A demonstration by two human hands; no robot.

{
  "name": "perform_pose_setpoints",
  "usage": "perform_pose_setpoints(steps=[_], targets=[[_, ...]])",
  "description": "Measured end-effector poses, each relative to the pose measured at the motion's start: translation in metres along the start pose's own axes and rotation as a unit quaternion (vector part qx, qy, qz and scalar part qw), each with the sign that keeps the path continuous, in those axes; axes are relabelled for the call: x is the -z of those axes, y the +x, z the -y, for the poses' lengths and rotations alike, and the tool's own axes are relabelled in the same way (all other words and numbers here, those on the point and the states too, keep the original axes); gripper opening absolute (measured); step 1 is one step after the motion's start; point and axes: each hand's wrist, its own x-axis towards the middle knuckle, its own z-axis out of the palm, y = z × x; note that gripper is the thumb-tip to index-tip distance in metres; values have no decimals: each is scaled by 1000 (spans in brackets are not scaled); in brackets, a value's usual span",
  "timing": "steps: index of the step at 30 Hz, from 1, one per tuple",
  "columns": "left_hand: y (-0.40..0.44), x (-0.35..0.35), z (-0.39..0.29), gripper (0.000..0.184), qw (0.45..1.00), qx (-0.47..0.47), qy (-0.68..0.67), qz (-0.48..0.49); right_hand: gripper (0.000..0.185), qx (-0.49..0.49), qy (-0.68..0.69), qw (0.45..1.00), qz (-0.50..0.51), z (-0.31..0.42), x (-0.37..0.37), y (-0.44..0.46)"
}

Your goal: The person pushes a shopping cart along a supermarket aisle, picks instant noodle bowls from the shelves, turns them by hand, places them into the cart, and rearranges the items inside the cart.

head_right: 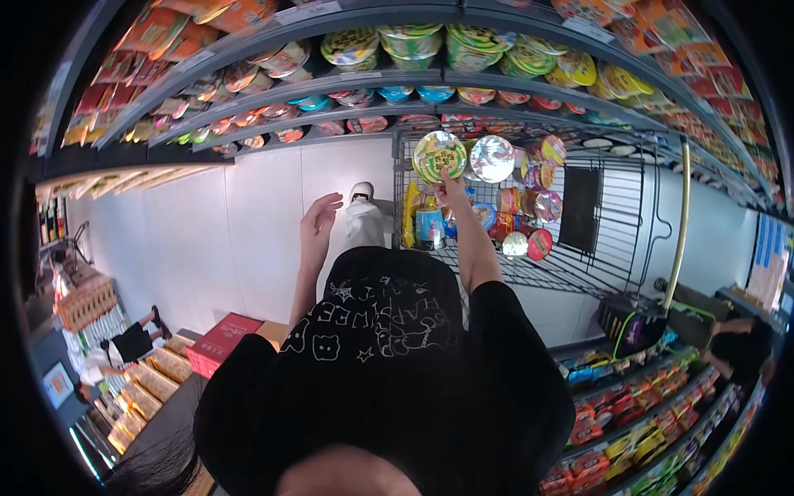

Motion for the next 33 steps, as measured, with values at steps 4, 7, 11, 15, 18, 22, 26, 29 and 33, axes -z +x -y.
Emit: perform_pose_setpoints(steps=[4,7,11,15,18,22,26,29,33], targets=[[-5,2,-6,29,999,-14,50,-2,27,11,12,999,47,5,-10,6],[-7,3,-4,29,999,-18,49,-3,28,-36,-16,997,73,10,-3,11],[-4,1,-1,29,998,-30,45,16,34,-120,-9,992,26,18,-14,11],[-2,3,-1,29,997,-40,59,36,37,-156,-2,986,-65,17,-26,-22],[0,6,-2,26,994,-74,62,42,30,34,-59,993,-99,-14,-31,-45],[8,16,-3,15,993,-97,56,26,15,231,-92,969,-7,-17,-66,-99],[22,30,-2,14,997,-57,-3,44,14,218,-257,935,113,-8,-93,-117],[31,43,9,13,996,-52,-16,75,14,204,-291,923,146,2,-117,-130],[43,67,17,12,994,-55,11,97,11,292,-422,856,68,-15,-132,-116]])
